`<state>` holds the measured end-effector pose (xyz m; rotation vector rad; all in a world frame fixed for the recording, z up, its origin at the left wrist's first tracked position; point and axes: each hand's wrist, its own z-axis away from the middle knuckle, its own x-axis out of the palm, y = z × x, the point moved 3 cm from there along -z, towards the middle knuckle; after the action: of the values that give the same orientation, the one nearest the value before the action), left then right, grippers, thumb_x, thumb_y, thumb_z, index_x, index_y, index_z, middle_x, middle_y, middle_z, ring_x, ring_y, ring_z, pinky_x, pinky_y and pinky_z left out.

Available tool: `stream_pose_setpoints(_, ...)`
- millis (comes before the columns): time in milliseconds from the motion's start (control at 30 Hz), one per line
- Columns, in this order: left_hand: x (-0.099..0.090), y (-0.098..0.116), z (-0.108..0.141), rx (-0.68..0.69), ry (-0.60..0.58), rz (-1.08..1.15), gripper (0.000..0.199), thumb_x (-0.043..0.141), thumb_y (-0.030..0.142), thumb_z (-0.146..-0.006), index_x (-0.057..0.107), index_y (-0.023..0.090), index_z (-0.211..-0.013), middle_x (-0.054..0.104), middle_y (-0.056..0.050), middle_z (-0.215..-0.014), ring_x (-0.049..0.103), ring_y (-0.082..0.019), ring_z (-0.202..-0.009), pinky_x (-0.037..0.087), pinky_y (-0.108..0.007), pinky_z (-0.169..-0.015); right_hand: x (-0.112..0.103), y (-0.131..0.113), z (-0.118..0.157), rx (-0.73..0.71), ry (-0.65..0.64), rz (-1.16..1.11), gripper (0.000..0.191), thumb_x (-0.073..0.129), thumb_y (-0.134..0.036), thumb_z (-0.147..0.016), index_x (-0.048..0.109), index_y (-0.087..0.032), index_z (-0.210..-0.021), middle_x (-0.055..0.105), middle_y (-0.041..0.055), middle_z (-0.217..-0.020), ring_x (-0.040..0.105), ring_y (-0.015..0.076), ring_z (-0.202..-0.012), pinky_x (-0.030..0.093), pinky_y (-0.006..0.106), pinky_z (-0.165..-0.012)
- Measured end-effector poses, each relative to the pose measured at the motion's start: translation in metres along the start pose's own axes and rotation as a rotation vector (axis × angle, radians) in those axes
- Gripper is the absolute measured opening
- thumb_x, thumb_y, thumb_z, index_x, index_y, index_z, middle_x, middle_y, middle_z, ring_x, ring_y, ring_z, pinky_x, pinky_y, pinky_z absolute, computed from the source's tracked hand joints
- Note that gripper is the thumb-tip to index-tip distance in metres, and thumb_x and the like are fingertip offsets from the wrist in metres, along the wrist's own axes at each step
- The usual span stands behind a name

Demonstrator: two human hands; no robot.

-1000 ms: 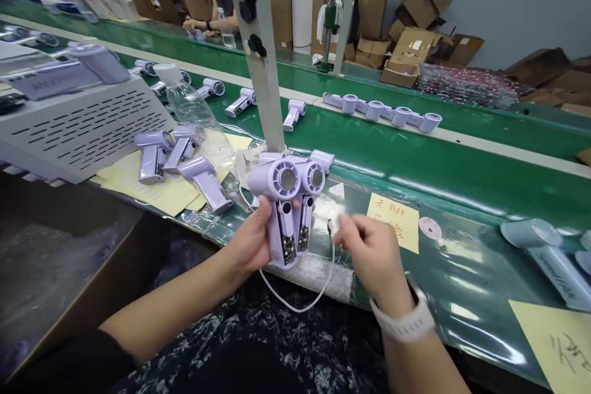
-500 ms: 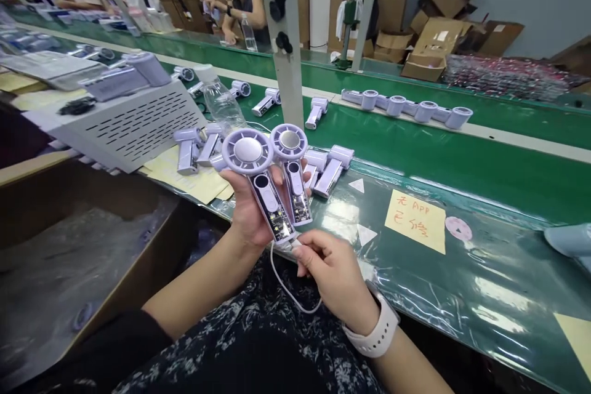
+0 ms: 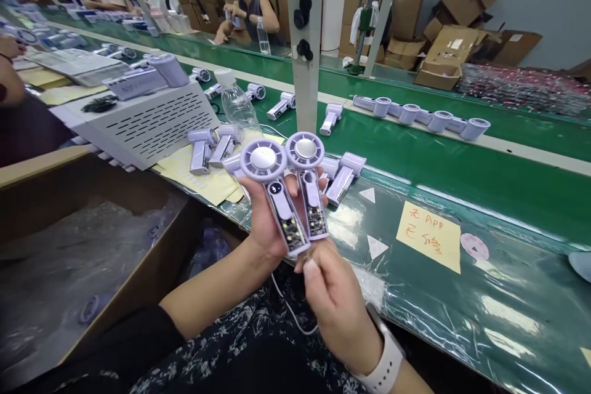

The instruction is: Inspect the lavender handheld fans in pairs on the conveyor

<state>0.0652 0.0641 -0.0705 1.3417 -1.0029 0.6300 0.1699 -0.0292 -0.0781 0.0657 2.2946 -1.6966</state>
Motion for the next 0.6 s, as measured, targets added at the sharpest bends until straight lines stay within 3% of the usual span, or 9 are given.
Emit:
stream_pose_setpoints(67,0.0,0.004,0.0,-0.048,0.05,0.04,0.074,0.057,0.092,-0.072,0.058,0.019,-0.065,0.077,-0.009,-0.108,0.074,-0.029,-0.106,0.062,-0.042,-0.088,-0.004,-0.003,-0.002,-0.045,0.053,0.029,0.031,0.048,-0.038,-0.107,0.059,-0.022,-0.083,0.063,0.0033,-0.09,0.06,0.0187,-0.083,0.047,0.028,-0.074)
stream_pose_setpoints(167,0.002,0.01,0.002,-0.046,0.071,-0.009,0.078,0.049,0.096,-0.072,0.055,0.019,-0.064,0.077,-0.01,-0.112,0.072,-0.033,-0.113,0.061,-0.046,-0.09,-0.005,0.002,-0.003,0.088,0.147,0.045,0.033,0.051,-0.04,-0.107,0.061,-0.023,-0.08,0.064,0.002,-0.08,0.06,0.0176,-0.074,0.046,0.027,-0.067)
stream_pose_setpoints(333,0.007,0.008,0.007,0.053,-0.06,-0.075,0.074,0.064,0.094,-0.062,0.058,0.02,-0.064,0.076,-0.009,-0.112,0.07,-0.036,-0.118,0.061,-0.048,-0.092,0.003,0.006,0.002,0.26,0.202,-0.208,0.049,0.055,-0.054,-0.104,0.052,-0.023,-0.067,0.051,-0.0037,-0.05,0.054,0.0144,-0.048,0.043,0.026,-0.051)
stream_pose_setpoints(467,0.01,0.001,0.013,0.138,-0.104,-0.069,0.07,0.069,0.09,-0.062,0.066,0.02,-0.065,0.077,-0.007,-0.108,0.073,-0.029,-0.106,0.061,-0.039,-0.089,0.01,0.007,0.009,0.311,0.314,-0.424,0.049,0.063,-0.058,-0.099,0.052,-0.023,-0.067,0.045,-0.0063,-0.045,0.048,0.0118,-0.04,0.038,0.023,-0.043)
stream_pose_setpoints(600,0.011,-0.003,0.015,0.112,-0.127,-0.052,0.07,0.072,0.089,-0.058,0.067,0.02,-0.063,0.077,-0.007,-0.105,0.074,-0.025,-0.096,0.062,-0.034,-0.081,0.012,0.011,0.01,0.307,0.334,-0.375,0.048,0.059,-0.057,-0.102,0.055,-0.022,-0.069,0.046,-0.0057,-0.045,0.047,0.0118,-0.041,0.039,0.023,-0.044)
